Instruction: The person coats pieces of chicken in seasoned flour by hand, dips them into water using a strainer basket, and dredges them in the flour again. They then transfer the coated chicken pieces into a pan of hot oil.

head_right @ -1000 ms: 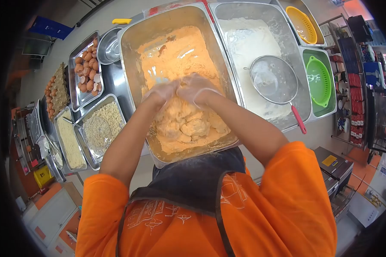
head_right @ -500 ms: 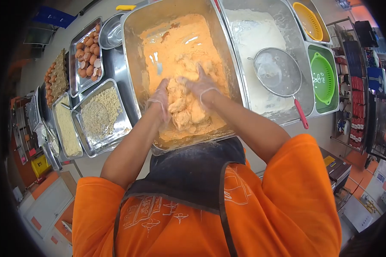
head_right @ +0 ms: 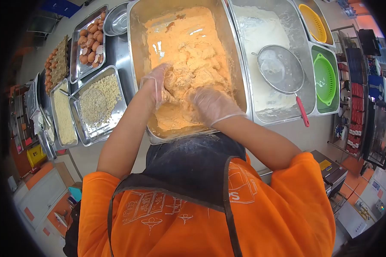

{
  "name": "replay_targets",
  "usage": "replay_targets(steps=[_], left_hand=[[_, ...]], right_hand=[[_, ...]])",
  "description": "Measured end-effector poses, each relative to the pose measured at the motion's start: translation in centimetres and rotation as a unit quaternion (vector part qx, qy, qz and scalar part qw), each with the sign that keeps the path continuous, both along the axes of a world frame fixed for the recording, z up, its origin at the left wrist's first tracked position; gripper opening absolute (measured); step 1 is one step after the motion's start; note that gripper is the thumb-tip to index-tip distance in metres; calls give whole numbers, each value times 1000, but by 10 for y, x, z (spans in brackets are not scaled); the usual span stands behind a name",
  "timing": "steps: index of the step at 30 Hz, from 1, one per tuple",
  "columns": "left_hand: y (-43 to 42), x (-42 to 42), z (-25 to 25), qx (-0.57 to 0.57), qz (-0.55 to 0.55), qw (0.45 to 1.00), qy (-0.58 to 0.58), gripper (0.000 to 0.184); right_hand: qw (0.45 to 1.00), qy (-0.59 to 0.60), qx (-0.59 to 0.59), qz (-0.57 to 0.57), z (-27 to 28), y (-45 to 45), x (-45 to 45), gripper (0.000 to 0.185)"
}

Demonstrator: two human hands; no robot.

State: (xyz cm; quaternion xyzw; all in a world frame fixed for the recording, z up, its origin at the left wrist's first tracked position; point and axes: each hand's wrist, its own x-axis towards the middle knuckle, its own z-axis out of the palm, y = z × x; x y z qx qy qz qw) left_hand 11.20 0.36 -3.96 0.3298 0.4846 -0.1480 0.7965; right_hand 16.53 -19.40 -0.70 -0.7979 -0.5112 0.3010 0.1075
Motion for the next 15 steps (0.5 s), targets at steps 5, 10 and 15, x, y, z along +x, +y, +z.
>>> replay_targets(steps=[5, 10, 15], left_hand=[[5, -7, 28, 5, 14, 1000, -1, 51], [13, -13, -27, 51, 39, 991, -115, 51], [-3, -16, 20, -13, 38, 997, -73, 47]], right_hand=[[989, 42, 138, -28, 20, 6, -4, 13], [973, -41, 216, -70, 20, 12, 14, 22], [954, 23, 240, -180, 24, 9, 13, 28]])
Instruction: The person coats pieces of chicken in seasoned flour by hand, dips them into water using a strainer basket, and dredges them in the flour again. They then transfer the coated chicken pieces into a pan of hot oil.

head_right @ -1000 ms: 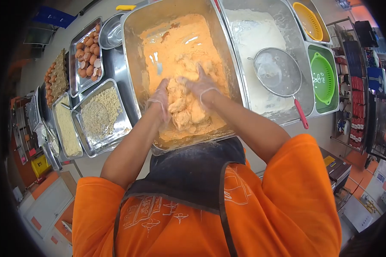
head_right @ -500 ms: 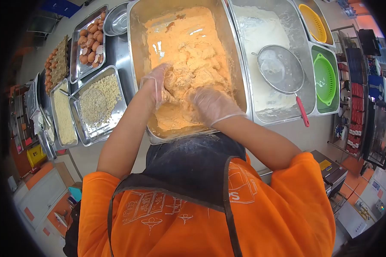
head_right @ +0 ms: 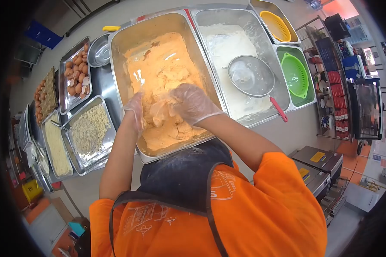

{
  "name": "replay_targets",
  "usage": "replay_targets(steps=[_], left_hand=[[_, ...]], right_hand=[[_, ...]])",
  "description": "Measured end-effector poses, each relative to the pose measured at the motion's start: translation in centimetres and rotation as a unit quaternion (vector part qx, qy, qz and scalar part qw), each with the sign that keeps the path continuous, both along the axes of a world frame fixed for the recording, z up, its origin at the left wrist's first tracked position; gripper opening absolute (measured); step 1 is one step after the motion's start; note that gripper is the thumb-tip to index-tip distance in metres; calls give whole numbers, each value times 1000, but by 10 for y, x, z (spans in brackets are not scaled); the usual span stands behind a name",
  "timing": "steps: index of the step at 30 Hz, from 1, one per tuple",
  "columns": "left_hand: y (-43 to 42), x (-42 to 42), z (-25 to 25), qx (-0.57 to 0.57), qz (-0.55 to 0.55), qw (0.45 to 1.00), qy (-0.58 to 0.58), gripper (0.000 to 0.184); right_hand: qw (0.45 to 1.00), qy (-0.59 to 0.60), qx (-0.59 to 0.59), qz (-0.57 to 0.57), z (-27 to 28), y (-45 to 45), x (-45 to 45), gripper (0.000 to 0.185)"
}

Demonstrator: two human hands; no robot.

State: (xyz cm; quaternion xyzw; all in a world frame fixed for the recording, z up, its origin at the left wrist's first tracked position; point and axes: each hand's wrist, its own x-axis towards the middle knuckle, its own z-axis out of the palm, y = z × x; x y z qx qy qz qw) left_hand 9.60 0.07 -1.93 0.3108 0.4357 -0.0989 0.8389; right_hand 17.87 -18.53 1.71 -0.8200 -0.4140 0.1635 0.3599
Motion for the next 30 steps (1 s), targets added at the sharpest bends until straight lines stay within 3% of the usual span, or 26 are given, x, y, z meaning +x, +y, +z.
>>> replay_targets(steps=[1, 3, 5, 8, 10, 11, 12, 14, 16, 19, 21, 22, 24, 25, 26, 29, 30], left_hand=[[0, -3, -1, 6, -7, 999, 31, 45], [-5, -12, -35, 83, 6, 996, -14, 50], [-7, -14, -31, 214, -35, 976, 13, 55], [-11, -15, -54, 161, 23, 986, -33, 61], [-14, -21, -68, 181, 7, 979, -97, 62], [-15, -21, -72, 186, 21, 978, -97, 62], [-16, -21, -76, 148, 30, 985, -84, 66], [-20, -19, -75, 109, 45, 990, -74, 70], [-22, -18, -61, 234, -38, 971, -11, 75], [-12, -22, -47, 398, -152, 900, 97, 82], [-10, -23, -49, 386, -163, 902, 108, 86], [-11, -24, -51, 374, -186, 901, 115, 91], [-9, -23, -51, 374, -189, 901, 111, 89], [-5, -21, -39, 325, -183, 915, 154, 87], [-2, -17, -27, 276, -175, 925, 194, 84], [4, -7, 8, 286, -166, 914, 237, 77], [2, -1, 4, 282, -170, 915, 233, 77]], right_hand=[[999, -29, -36, -16, 4, -3, 6, 29], [994, -78, 72, -27, -1, -24, 21, 29], [994, -91, -24, -59, 22, -23, 22, 28], [995, -61, -8, -83, 34, -16, 30, 28], [986, 93, 16, -137, 41, 0, 36, 28], [967, 174, 93, -159, 42, 14, 34, 30], [970, 173, 94, -145, 48, 33, 34, 30], [984, 92, -1, -154, 70, 79, 38, 31], [992, 41, -6, -121, 64, 137, 48, 33], [998, -42, -14, -50, 48, 266, 59, 36], [934, -301, -148, 119, 27, 335, 68, 37], [933, -301, -150, 127, 13, 362, 72, 37], [983, 10, -87, 161, -8, 398, 75, 32], [983, 14, -90, 160, -10, 393, 74, 32], [990, -65, -84, 91, -1, 378, 72, 33], [948, -172, -266, 18, 53, 298, 61, 47], [940, -137, -313, 15, 20, 268, 88, 46]])
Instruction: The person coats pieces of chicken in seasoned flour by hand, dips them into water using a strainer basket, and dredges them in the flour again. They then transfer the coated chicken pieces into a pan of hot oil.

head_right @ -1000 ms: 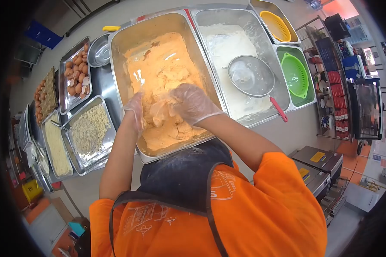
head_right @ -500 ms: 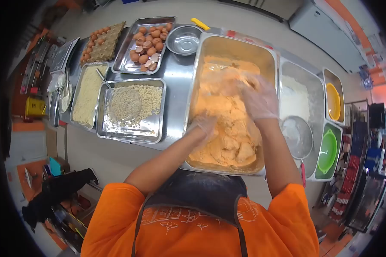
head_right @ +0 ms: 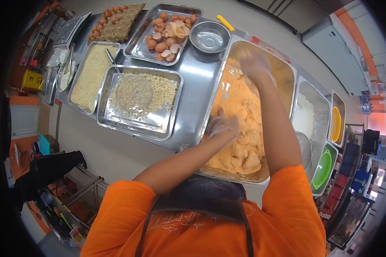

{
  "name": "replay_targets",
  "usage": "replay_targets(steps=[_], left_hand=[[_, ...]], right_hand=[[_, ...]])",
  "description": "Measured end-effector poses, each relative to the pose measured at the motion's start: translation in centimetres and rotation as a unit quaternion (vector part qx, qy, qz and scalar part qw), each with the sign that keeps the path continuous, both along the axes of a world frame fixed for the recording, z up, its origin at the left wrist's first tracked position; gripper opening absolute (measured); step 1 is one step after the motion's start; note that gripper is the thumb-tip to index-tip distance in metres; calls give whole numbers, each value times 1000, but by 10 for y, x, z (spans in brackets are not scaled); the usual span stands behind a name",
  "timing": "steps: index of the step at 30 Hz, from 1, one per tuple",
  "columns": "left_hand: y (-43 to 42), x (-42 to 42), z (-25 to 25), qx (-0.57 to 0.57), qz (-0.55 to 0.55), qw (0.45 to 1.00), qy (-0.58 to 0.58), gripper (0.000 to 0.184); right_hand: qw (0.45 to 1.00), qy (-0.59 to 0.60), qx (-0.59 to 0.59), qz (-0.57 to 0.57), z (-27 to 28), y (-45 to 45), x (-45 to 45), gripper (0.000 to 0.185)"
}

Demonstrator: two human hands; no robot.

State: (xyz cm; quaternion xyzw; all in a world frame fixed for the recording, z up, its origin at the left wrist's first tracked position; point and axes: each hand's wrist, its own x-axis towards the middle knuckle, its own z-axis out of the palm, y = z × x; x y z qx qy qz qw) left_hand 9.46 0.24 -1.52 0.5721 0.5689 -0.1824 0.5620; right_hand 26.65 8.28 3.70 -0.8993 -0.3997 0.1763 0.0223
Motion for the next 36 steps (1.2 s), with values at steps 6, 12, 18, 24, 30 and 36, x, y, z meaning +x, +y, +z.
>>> replay_targets(steps=[6, 12, 18, 24, 30, 36], left_hand=[[19, 68, -55, 189, 15, 981, -29, 69], [31, 55, -39, 19, -143, 986, -83, 75], [17, 27, 8, 119, -343, 931, -32, 74], [0, 50, -92, 75, -249, 963, -72, 79], [2, 35, 3, -28, -209, 974, -82, 70], [-14, 1, -19, 129, -289, 933, -169, 83]], right_hand=[[994, -39, 100, -27, -183, -144, 41, 61], [958, 283, -25, 37, -106, -153, -17, 56], [966, 247, -74, 29, 17, -197, -45, 52], [948, 206, 60, -235, -123, -220, -52, 65], [809, 427, 304, -267, -140, -236, -32, 63], [889, 384, 242, -52, -74, -277, -24, 52]])
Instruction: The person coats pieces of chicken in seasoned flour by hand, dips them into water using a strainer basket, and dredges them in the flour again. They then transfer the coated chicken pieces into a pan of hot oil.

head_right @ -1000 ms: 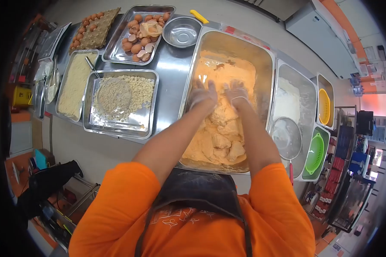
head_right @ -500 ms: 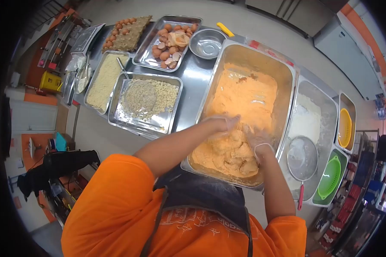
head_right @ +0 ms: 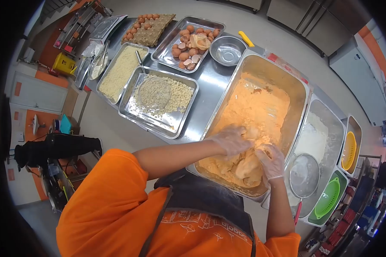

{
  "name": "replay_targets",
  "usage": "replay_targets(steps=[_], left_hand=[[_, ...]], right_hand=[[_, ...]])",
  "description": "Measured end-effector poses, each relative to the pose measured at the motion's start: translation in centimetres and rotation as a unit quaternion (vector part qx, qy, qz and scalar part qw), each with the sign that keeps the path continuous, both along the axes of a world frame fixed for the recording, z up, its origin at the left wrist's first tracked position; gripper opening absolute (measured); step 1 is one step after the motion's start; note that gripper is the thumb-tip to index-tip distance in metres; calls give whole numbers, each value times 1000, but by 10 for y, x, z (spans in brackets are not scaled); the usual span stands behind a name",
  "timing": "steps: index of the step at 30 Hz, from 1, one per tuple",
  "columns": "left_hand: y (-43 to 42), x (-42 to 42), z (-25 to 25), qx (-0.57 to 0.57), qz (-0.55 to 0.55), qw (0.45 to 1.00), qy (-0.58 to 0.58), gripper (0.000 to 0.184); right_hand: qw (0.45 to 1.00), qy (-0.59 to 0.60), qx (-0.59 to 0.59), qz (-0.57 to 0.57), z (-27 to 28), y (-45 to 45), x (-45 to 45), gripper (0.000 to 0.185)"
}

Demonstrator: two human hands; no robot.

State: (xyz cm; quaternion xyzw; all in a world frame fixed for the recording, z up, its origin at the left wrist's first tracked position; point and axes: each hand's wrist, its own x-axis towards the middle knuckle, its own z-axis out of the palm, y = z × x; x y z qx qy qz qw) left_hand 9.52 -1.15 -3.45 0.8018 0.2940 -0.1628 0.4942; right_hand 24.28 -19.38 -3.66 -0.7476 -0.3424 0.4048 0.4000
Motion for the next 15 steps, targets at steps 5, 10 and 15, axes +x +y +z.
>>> replay_targets(steps=[5, 10, 15], left_hand=[[-20, -14, -46, 31, 244, 958, 149, 98], [-21, 6, -32, -189, 399, 888, 128, 87], [-35, 25, -106, -347, 321, 876, -95, 76]], right_hand=[[980, -87, -164, -69, 5, 4, -37, 73], [918, 240, -137, -285, -28, 44, -61, 88], [863, 379, 14, -333, -5, 74, -18, 36]])
